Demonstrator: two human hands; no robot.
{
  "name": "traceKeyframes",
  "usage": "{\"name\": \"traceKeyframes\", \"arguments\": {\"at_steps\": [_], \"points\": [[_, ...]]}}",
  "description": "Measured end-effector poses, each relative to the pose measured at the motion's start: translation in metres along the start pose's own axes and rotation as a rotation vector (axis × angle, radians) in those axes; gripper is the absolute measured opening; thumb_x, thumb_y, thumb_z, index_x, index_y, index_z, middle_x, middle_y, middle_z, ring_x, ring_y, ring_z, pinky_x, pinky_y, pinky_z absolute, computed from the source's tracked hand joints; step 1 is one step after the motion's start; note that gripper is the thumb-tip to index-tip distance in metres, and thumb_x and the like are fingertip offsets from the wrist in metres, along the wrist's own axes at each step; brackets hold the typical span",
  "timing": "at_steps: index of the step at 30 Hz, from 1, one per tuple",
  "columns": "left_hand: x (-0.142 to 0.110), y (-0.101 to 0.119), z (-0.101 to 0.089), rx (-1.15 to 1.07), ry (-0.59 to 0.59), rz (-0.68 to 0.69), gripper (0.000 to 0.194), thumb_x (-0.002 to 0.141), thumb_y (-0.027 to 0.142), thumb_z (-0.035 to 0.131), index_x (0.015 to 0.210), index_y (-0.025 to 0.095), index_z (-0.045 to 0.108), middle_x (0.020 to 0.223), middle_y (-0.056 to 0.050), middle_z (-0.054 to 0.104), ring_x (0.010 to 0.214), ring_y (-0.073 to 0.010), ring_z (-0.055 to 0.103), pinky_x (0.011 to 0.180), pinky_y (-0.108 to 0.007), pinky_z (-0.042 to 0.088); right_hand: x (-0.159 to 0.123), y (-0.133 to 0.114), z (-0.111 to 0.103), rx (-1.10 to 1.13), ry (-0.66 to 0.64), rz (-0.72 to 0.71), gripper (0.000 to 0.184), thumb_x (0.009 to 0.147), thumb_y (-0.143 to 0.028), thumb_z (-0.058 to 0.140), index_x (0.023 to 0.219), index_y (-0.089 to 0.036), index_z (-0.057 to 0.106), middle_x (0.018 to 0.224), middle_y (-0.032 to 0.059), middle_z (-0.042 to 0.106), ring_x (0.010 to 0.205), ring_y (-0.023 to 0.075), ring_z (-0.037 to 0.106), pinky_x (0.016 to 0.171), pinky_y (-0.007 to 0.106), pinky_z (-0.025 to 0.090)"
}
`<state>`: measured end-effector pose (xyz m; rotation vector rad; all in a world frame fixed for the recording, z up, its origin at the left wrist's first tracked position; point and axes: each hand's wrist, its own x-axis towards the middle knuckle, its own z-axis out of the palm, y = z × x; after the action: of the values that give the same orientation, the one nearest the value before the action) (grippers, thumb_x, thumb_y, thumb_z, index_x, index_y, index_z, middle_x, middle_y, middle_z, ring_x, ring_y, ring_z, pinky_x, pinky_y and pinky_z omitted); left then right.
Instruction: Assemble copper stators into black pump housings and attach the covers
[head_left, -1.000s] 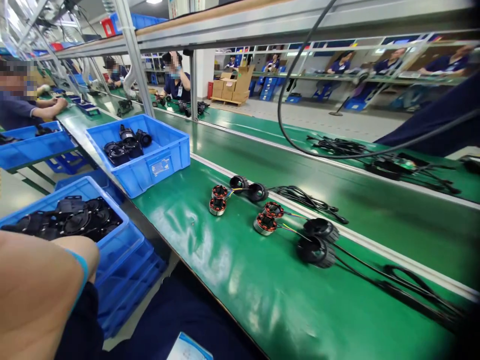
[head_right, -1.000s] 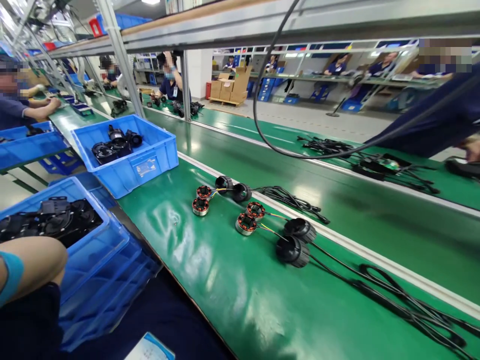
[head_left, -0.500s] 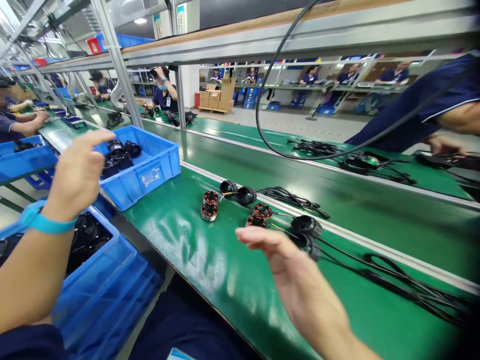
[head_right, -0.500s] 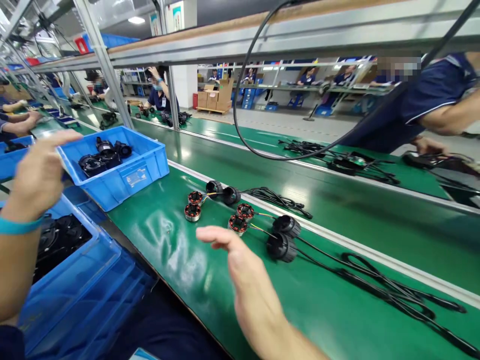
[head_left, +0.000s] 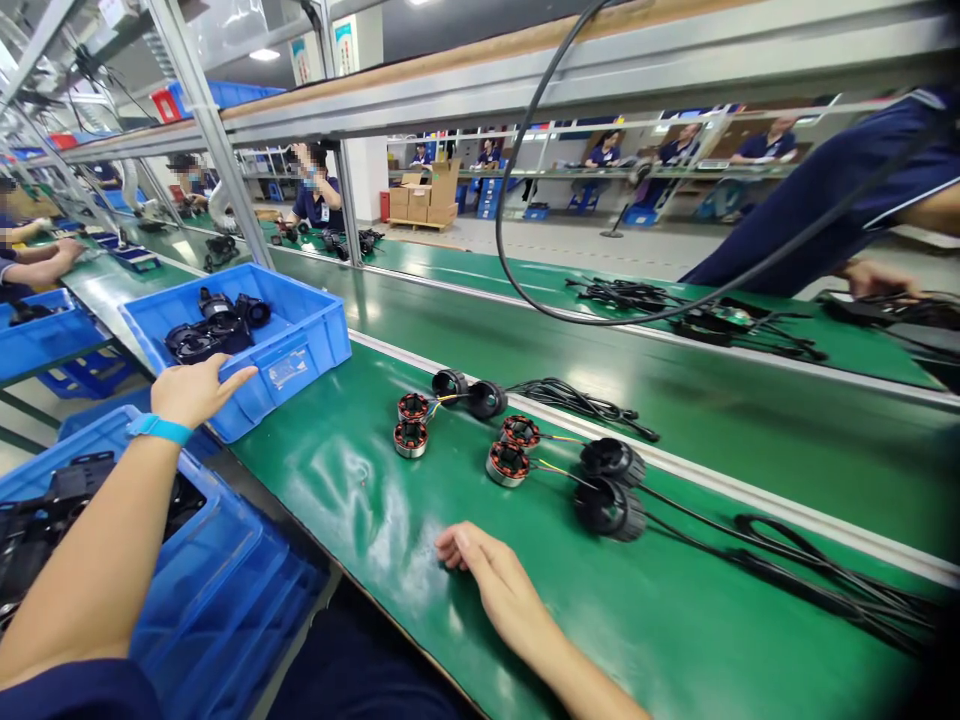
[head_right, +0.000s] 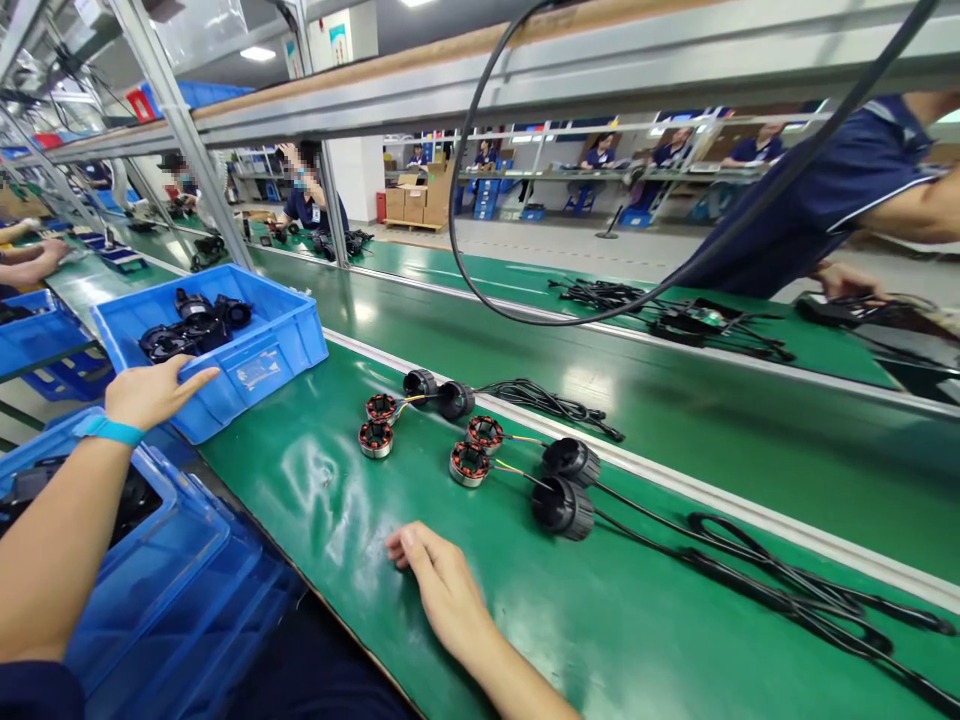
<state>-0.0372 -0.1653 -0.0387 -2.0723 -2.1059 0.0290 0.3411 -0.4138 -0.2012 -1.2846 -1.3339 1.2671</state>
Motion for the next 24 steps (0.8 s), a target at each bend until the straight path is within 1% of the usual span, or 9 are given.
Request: {"name": "traceKeyframes", "arguments": {"at_steps": [2, 5, 8, 10, 13, 18, 22, 24], "points": [[0.0, 0.002, -0.001, 0.046, -0.019, -0.012, 0.099, 0.087, 0.088, 0.012, 0.137, 0.015, 0.056, 0.111, -0.02, 0.071, 0.104, -0.0424, 0.067, 0.081, -0.042, 0.048, -0.001, -0.002, 0.0, 0.016, -0.012, 0.009, 0.056, 0.104, -0.062, 0.038, 0.1, -0.016, 0.069, 0.095, 0.0087, 0.068, 0.092, 0.0203, 0.062, 0.086, 0.033, 0.047], [0.0, 0.003, -0.002, 0.093, -0.032, -0.015, 0.095, 0.089, 0.086, 0.011, 0.13, 0.014, 0.058, 0.109, -0.019, 0.071, 0.101, -0.0394, 0.068, 0.077, -0.039, 0.048, -0.002, -0.003, 0.0, 0.025, -0.014, 0.013, 0.053, 0.104, -0.061, 0.04, 0.101, -0.017, 0.069, 0.096, 0.0084, 0.068, 0.093, 0.0202, 0.063, 0.087, 0.033, 0.047], [0.0, 0.002, 0.0, 0.117, -0.029, -0.002, 0.093, 0.089, 0.086, 0.011, 0.127, 0.014, 0.057, 0.109, -0.018, 0.071, 0.1, -0.0383, 0.068, 0.076, -0.038, 0.047, 0.0, -0.003, 0.001, 0.014, -0.009, 0.008, 0.055, 0.104, -0.062, 0.039, 0.101, -0.016, 0.069, 0.096, 0.0086, 0.068, 0.092, 0.0203, 0.063, 0.086, 0.033, 0.047], [0.0, 0.001, 0.003, 0.117, -0.018, -0.001, 0.093, 0.089, 0.087, 0.013, 0.127, 0.014, 0.057, 0.108, -0.018, 0.071, 0.099, -0.0386, 0.068, 0.076, -0.037, 0.047, 0.001, -0.002, 0.001, 0.001, -0.006, 0.01, 0.056, 0.104, -0.063, 0.039, 0.1, -0.016, 0.069, 0.094, 0.0087, 0.068, 0.091, 0.0205, 0.062, 0.086, 0.033, 0.047], [0.003, -0.003, 0.008, 0.096, 0.012, -0.001, 0.087, 0.091, 0.084, 0.019, 0.123, 0.014, 0.059, 0.104, -0.018, 0.071, 0.096, -0.0397, 0.068, 0.076, -0.038, 0.047, 0.001, 0.002, 0.002, -0.028, -0.002, 0.014, 0.058, 0.103, -0.065, 0.038, 0.099, -0.016, 0.068, 0.093, 0.0084, 0.067, 0.091, 0.0205, 0.062, 0.085, 0.033, 0.046], [0.009, -0.01, 0.021, 0.058, 0.069, 0.002, 0.081, 0.091, 0.082, 0.027, 0.12, 0.015, 0.062, 0.1, -0.019, 0.071, 0.096, -0.0421, 0.067, 0.077, -0.041, 0.048, -0.001, 0.009, 0.002, -0.088, -0.008, 0.029, 0.058, 0.103, -0.066, 0.036, 0.098, -0.017, 0.068, 0.093, 0.0078, 0.068, 0.091, 0.0205, 0.062, 0.086, 0.032, 0.046], [0.009, -0.007, 0.03, 0.047, 0.086, 0.027, 0.085, 0.088, 0.085, 0.027, 0.119, 0.014, 0.062, 0.097, -0.019, 0.071, 0.094, -0.0441, 0.068, 0.075, -0.043, 0.049, 0.0, 0.011, 0.001, -0.124, 0.004, 0.04, 0.063, 0.101, -0.07, 0.034, 0.097, -0.018, 0.068, 0.09, 0.0083, 0.067, 0.088, 0.0204, 0.062, 0.083, 0.031, 0.047], [0.008, -0.005, 0.029, 0.032, 0.072, 0.049, 0.089, 0.086, 0.087, 0.027, 0.121, 0.013, 0.061, 0.098, -0.02, 0.071, 0.094, -0.0445, 0.068, 0.076, -0.044, 0.049, 0.001, 0.014, 0.001, -0.163, 0.021, 0.039, 0.061, 0.101, -0.07, 0.035, 0.094, -0.019, 0.068, 0.088, 0.0081, 0.068, 0.086, 0.0199, 0.063, 0.081, 0.029, 0.048]]}}
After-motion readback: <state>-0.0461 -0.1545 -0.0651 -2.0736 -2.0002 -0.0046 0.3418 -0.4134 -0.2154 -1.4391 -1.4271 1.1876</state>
